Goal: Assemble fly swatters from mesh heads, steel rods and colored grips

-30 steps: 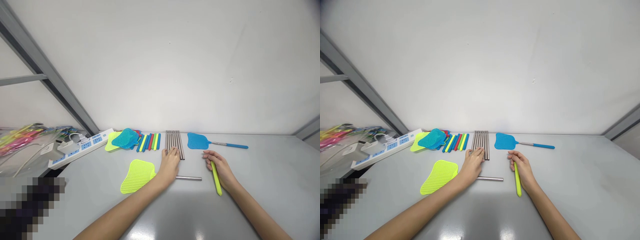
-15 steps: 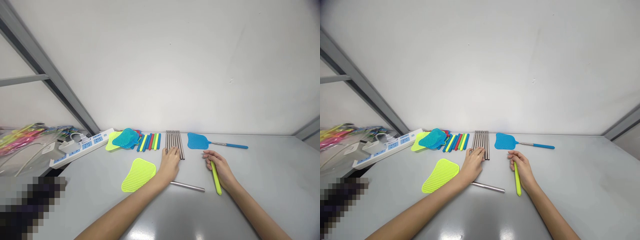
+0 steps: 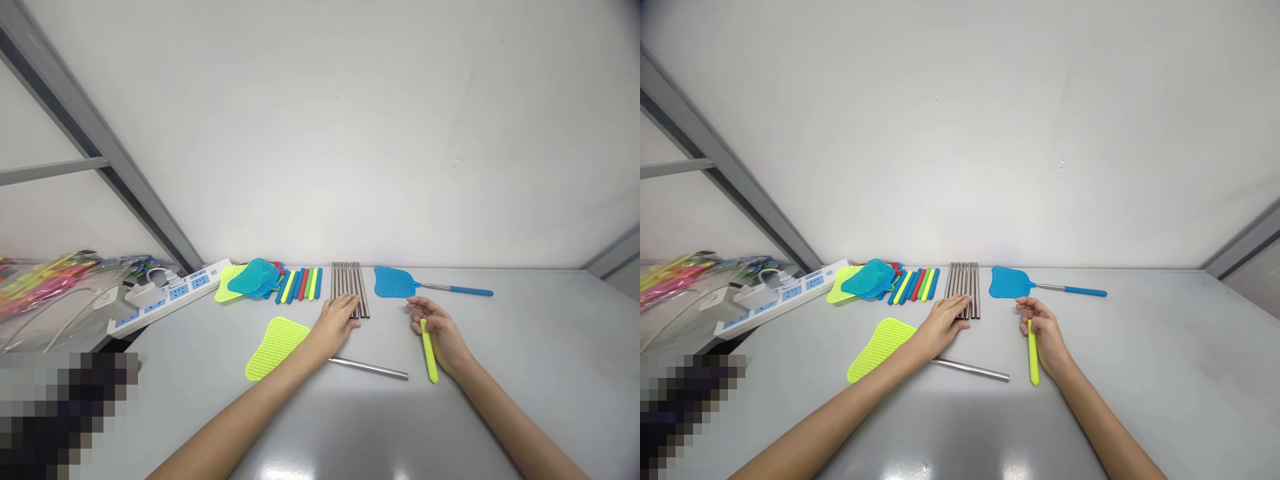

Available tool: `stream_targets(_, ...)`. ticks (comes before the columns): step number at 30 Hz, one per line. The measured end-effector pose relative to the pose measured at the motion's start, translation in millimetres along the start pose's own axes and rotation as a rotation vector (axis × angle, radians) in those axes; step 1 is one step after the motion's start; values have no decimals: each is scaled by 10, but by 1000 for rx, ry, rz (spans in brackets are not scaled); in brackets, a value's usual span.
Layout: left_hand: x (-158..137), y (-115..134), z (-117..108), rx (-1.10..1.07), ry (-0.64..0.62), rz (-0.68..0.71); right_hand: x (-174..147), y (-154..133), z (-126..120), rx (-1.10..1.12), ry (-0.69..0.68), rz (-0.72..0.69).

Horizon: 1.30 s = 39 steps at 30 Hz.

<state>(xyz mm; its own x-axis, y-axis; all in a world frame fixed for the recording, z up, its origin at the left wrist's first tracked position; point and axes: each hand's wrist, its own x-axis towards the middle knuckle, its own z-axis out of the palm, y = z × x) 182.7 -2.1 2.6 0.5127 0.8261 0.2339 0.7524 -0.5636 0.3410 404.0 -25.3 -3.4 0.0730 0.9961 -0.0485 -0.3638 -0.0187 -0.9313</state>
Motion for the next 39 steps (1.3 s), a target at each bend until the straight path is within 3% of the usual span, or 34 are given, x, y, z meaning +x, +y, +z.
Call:
stream_targets(10,28,55,-40,15,23,49,-19,-55,28,23,17,-17)
stream_targets(19,143,165,44,110,124,26,-20,-42,20,66,19,-5)
stream_targets(29,102,92,112,137,137,50,-23,-39,13,72,30,-17)
stream_targets(33,107,15,52,88,94,67,-16,-22,4,72,27,-10)
stream_targets(39,122,-132,-99,-2,-91,172,0,-6,-11,51,31,-19)
